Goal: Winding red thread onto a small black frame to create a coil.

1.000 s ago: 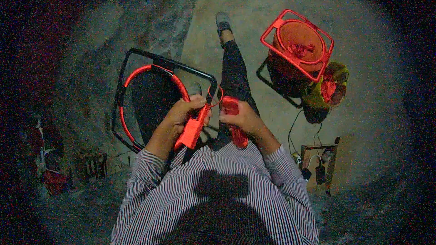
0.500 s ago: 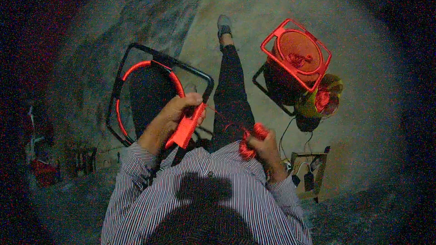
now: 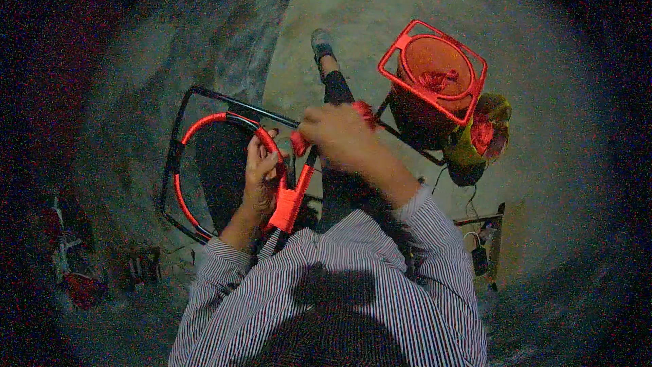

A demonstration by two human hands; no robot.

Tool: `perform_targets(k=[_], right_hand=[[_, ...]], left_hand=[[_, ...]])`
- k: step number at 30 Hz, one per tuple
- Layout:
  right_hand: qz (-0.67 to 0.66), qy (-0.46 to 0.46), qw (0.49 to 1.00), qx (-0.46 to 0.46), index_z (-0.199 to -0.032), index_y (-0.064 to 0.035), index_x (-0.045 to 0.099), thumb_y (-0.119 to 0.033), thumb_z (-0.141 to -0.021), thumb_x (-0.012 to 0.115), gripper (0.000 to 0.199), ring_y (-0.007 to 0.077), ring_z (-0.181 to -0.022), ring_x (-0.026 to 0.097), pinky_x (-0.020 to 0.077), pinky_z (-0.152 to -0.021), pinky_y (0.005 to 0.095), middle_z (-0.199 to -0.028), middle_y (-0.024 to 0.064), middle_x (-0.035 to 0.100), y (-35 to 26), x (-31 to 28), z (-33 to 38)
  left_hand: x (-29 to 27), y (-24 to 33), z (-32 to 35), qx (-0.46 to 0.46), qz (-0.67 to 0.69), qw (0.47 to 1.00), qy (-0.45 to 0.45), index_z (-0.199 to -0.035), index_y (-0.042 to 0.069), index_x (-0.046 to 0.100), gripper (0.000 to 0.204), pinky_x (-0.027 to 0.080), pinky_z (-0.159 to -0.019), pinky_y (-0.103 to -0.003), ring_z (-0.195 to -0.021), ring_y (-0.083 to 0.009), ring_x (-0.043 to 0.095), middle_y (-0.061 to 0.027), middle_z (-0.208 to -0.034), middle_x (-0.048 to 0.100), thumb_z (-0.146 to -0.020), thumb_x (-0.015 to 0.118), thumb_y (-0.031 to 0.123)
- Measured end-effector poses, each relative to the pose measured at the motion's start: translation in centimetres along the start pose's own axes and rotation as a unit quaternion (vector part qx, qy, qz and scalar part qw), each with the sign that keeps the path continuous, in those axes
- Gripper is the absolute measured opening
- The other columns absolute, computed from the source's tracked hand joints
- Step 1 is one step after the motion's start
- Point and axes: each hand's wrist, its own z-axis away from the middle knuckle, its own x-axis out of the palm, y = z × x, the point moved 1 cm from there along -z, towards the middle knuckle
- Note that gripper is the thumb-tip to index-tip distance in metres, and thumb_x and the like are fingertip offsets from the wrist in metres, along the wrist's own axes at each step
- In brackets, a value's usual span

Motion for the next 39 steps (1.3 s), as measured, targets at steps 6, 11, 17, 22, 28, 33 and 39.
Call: perform_targets(k=[6,11,17,22,28,33,39], right_hand=[[0.073,0.112,0.985,-0.108,-0.106,-0.0136,0.059,-0.015,-0.062,0.074,0.047,0.0274,-0.104,0.052,0.0421,-0.085,0.0461,-0.11,0.005,0.056,1.0,2.7,-0.3],[-0.161,0.159,0.974,-0.014,-0.107,-0.0139,0.061,-0.011,-0.063,0.071,0.045,0.0259,-0.101,0.053,0.0408,-0.086,0.0387,-0.107,0.0061,0.056,3.8,5.3,2.2],[0.092,0.182,0.977,-0.063,-0.105,-0.0173,0.06,-0.014,-0.068,0.065,0.038,0.0255,-0.098,0.053,0.0447,-0.082,0.0398,-0.104,0.0048,0.055,0.1,2.4,1.1],[0.096,0.094,0.983,-0.126,-0.103,-0.0131,0.06,-0.013,-0.069,0.062,0.034,0.0245,-0.098,0.053,0.0452,-0.08,0.038,-0.106,0.0034,0.055,-1.2,4.0,0.4],[-0.329,0.281,0.9,0.057,-0.108,-0.0048,0.059,-0.006,-0.07,0.063,0.038,0.024,-0.101,0.056,0.0446,-0.087,0.0349,-0.11,0.0082,0.057,2.2,2.9,3.8],[-0.389,0.178,0.885,0.181,-0.108,-0.0023,0.058,-0.01,-0.076,0.064,0.033,0.0196,-0.097,0.058,0.0453,-0.085,0.0311,-0.105,0.0109,0.06,3.1,5.6,6.4],[-0.395,0.024,0.891,0.22,-0.098,-0.0019,0.06,-0.015,-0.072,0.07,0.031,0.0168,-0.083,0.059,0.0472,-0.075,0.0302,-0.092,0.0084,0.062,2.5,7.0,5.9]], left_hand=[[0.0,-0.2,-0.5,-0.035,0.023,0.997,-0.058,-0.129,0.006,0.035,0.053,0.048,-0.082,-0.032,-0.106,-0.0214,0.054,-0.0137,-0.115,0.053,-0.083,0.057,0.018],[0.6,0.1,-0.4,-0.137,0.045,0.985,-0.098,-0.127,0.003,0.04,0.052,0.046,-0.087,-0.036,-0.105,-0.0232,0.053,-0.0142,-0.118,0.052,-0.082,0.057,0.023],[0.6,0.4,-0.2,-0.053,-0.008,0.999,-0.008,-0.128,0.0,0.04,0.053,0.047,-0.086,-0.035,-0.099,-0.0216,0.055,-0.0107,-0.115,0.053,-0.082,0.057,0.021],[0.5,-0.7,0.0,-0.067,0.02,0.997,-0.035,-0.126,-0.001,0.042,0.053,0.048,-0.083,-0.033,-0.09,-0.0224,0.06,-0.0123,-0.112,0.055,-0.08,0.058,0.021],[0.5,0.3,0.2,-0.151,0.097,0.98,-0.087,-0.118,-0.007,0.046,0.051,0.049,-0.086,-0.039,-0.095,-0.0298,0.061,-0.0205,-0.112,0.056,-0.08,0.056,0.026],[1.9,1.3,0.3,-0.22,0.178,0.956,-0.077,-0.117,-0.006,0.048,0.05,0.05,-0.086,-0.038,-0.097,-0.0334,0.061,-0.0212,-0.111,0.056,-0.079,0.054,0.025],[-0.3,-0.1,-0.3,-0.278,0.17,0.94,-0.105,-0.117,-0.003,0.048,0.05,0.054,-0.061,-0.049,-0.08,-0.0302,0.063,-0.0187,-0.095,0.061,-0.076,0.054,0.023]])
